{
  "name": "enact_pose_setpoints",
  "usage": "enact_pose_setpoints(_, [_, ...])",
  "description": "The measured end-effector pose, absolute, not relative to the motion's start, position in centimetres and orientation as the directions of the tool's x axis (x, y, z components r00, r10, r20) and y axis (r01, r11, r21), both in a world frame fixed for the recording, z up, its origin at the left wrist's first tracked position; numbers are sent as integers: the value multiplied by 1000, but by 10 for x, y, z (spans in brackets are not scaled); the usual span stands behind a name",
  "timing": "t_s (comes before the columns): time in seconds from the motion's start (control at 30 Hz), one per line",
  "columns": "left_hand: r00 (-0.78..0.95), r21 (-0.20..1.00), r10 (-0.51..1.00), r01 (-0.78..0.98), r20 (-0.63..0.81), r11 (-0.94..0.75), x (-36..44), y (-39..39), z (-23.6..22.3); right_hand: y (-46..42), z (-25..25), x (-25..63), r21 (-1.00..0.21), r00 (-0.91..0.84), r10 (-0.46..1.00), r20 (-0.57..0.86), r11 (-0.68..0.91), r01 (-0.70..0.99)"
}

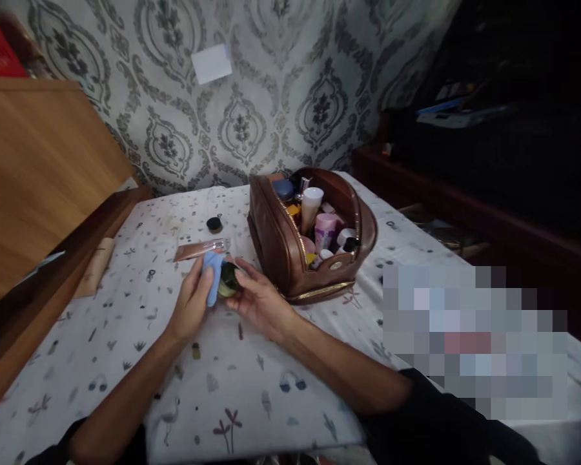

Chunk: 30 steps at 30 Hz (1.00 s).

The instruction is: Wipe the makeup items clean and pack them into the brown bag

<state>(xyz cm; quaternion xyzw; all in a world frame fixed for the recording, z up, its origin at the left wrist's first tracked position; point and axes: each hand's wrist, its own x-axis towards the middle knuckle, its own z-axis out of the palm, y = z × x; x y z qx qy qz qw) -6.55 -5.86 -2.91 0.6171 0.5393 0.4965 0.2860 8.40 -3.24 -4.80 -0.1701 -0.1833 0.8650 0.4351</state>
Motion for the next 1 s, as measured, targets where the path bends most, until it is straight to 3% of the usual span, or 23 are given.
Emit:
enact_pose_setpoints(0.13, [46, 900, 973, 373, 226, -227, -67, -59, -28, -33, -50, 83, -490, -546, 827, -135, -535, -689])
enact_pose_setpoints(0.27, [58, 877, 974, 425, 219, -223, -72, -60, -25, -34, -47, 86, -683, -629, 773, -85, -505, -528])
enact_pose_setpoints(0.37, [60, 842, 963, 474, 262, -259, -77, -59, -24, -34, -42, 90, -893, -585, 808, -73, -314, -323])
enact_pose_setpoints(0.43, [51, 826, 953, 487, 298, -284, -79, -59, -23, -34, -40, 92, -960, -513, 858, -37, -173, -220])
enact_pose_setpoints(0.77, [-82, 844, 928, 451, 364, -291, -74, -54, -28, -31, -46, 87, -968, -435, 898, 59, -55, -246])
enact_pose_setpoints(0.87, [-139, 882, 937, 403, 321, -242, -72, -52, -29, -33, -51, 87, -973, -373, 902, 217, 170, -153])
enact_pose_setpoints(1.0, [-154, 975, 984, 214, 88, -53, -65, -54, -27, -34, -54, 93, -846, -350, 806, 477, 530, 68])
